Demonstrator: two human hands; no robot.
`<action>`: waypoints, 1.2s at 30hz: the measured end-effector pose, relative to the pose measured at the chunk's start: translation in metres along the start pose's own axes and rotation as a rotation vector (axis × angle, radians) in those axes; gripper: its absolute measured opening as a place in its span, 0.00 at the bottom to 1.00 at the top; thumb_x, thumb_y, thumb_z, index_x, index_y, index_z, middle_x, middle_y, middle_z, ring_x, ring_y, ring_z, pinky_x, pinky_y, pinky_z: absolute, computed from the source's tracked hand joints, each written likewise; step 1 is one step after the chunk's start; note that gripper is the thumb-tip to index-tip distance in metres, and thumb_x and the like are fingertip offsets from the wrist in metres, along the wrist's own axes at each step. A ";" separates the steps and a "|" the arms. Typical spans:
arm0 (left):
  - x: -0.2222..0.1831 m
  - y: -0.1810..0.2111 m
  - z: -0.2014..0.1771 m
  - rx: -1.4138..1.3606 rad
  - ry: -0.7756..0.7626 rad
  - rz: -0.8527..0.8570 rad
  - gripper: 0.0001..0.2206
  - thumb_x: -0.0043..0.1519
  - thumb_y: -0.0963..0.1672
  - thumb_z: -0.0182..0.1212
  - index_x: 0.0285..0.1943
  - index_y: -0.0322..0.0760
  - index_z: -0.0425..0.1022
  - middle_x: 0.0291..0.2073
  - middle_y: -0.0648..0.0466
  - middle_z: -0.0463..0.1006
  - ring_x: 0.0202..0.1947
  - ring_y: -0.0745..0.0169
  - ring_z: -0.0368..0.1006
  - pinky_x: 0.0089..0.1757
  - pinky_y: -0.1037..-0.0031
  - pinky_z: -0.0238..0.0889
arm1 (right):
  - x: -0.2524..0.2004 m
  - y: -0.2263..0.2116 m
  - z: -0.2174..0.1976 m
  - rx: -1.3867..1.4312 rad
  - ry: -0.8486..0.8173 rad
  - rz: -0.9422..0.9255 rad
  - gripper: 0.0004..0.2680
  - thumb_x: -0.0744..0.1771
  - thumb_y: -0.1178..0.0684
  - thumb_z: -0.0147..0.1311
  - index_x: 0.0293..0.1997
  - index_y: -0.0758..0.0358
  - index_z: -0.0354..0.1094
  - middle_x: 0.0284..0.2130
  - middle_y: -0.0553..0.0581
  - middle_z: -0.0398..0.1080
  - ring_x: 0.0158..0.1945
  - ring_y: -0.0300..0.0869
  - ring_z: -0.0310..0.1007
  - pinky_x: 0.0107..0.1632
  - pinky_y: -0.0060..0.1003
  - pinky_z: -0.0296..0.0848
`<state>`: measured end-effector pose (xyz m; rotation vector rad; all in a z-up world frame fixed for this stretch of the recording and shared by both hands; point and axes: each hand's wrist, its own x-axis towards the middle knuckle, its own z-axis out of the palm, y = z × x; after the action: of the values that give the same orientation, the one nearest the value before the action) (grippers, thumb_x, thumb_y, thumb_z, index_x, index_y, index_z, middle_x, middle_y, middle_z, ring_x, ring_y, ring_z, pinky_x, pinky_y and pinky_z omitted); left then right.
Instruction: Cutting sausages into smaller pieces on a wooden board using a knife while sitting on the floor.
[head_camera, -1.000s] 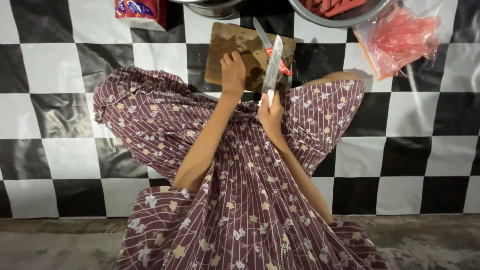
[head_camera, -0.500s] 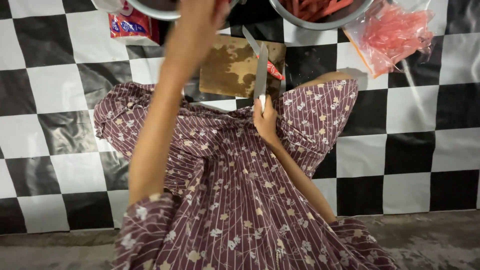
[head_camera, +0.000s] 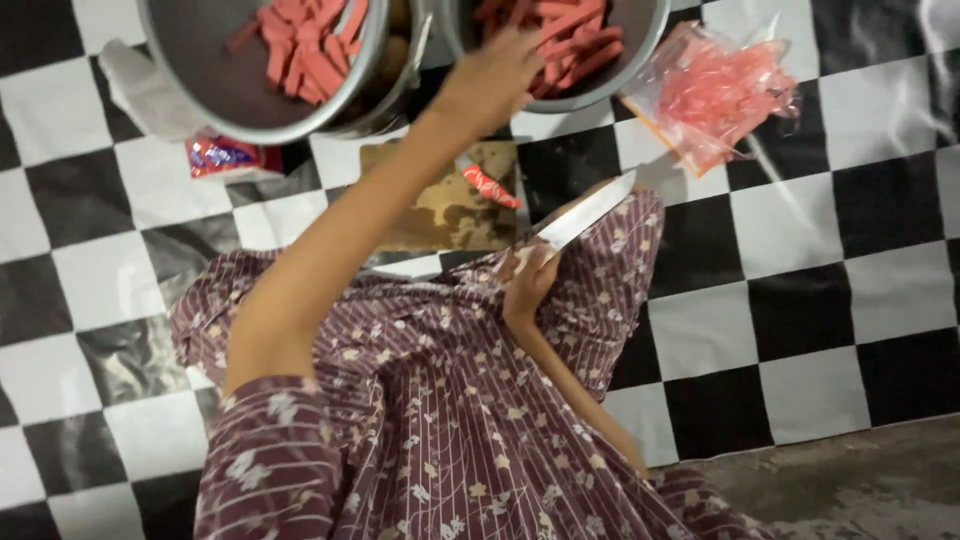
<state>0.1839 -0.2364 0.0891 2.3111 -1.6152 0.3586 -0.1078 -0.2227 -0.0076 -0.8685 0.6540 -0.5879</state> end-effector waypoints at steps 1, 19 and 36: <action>0.007 0.003 0.024 -0.044 -0.053 -0.028 0.16 0.58 0.42 0.63 0.55 0.35 0.72 0.56 0.46 0.69 0.55 0.43 0.67 0.49 0.61 0.67 | 0.001 0.008 -0.003 0.019 0.001 0.013 0.10 0.73 0.43 0.41 0.49 0.57 0.53 0.22 0.50 0.60 0.18 0.34 0.58 0.21 0.29 0.60; 0.037 -0.005 0.132 -0.415 0.091 -0.545 0.11 0.54 0.39 0.68 0.43 0.36 0.73 0.38 0.46 0.75 0.36 0.45 0.74 0.39 0.60 0.71 | 0.001 -0.005 0.013 -0.144 -0.095 0.033 0.05 0.74 0.53 0.37 0.52 0.62 0.55 0.25 0.48 0.60 0.19 0.32 0.58 0.22 0.28 0.61; -0.332 0.119 0.020 -1.139 0.497 -1.640 0.11 0.60 0.43 0.72 0.46 0.31 0.81 0.32 0.48 0.80 0.32 0.63 0.77 0.38 0.73 0.75 | -0.010 0.002 0.023 -0.833 -0.149 -0.505 0.08 0.72 0.54 0.49 0.46 0.71 0.64 0.17 0.69 0.67 0.17 0.53 0.70 0.21 0.37 0.64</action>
<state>-0.0400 0.0052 -0.0400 1.5883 0.5227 -0.3119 -0.0980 -0.2034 0.0045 -1.8748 0.5376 -0.6947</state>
